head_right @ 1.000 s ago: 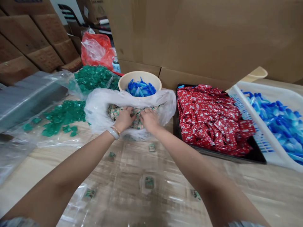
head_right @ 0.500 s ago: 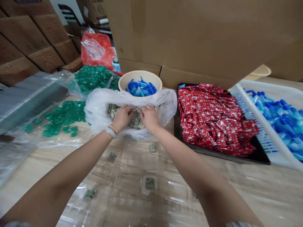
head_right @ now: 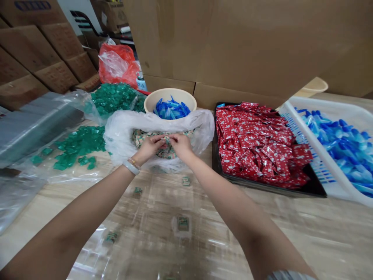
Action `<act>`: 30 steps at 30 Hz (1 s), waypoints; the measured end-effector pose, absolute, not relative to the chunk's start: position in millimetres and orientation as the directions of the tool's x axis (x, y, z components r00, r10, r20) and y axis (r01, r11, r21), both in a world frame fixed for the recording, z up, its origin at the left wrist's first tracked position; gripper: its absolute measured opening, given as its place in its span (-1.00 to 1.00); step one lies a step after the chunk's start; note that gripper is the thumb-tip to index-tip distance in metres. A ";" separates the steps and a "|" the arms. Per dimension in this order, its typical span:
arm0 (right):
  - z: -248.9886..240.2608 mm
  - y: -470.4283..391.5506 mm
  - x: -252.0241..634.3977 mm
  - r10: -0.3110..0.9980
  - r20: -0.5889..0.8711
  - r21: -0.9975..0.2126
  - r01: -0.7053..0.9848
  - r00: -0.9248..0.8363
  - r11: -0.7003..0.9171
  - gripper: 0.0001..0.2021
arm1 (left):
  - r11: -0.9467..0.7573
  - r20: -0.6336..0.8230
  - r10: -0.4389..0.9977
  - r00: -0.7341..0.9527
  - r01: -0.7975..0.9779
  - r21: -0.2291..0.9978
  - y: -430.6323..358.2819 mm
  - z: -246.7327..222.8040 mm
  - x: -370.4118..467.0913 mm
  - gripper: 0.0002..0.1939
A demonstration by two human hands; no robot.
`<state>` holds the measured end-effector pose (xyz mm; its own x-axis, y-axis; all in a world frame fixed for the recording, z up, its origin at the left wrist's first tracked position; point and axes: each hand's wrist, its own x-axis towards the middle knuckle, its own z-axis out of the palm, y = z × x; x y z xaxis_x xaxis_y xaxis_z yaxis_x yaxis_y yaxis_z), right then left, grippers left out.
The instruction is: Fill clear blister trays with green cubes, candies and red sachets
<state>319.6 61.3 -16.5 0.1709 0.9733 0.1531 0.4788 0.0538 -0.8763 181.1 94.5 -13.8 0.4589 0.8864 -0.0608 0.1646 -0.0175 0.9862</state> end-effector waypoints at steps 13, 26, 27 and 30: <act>-9.4 61.8 325.9 0.972 -0.114 -0.988 0.077 0.205 -0.132 -0.87 | 0.396 -0.237 0.800 0.551 -0.188 0.899 95.8 -7.6 183.0 -0.82; -24.6 55.2 305.3 0.875 0.066 -0.977 0.207 0.480 -0.040 -0.86 | 0.306 -0.200 0.890 0.409 -0.211 0.929 86.9 -7.1 197.6 -0.89; -25.6 55.0 305.9 0.874 0.103 -0.967 0.253 0.476 -0.024 -0.85 | 0.259 -0.158 0.881 0.447 -0.176 0.950 87.3 -7.5 195.4 -0.87; -24.8 51.8 308.4 0.903 0.157 -0.938 0.346 0.401 0.010 -0.80 | -0.032 0.028 0.882 0.470 -0.001 1.000 90.9 -11.3 187.8 -0.79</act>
<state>308.4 51.8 -24.8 0.4005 0.9027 0.1572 0.3464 0.0096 -0.9380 187.8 90.9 -11.3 0.4703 0.8821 0.0284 -0.0011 -0.0316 0.9995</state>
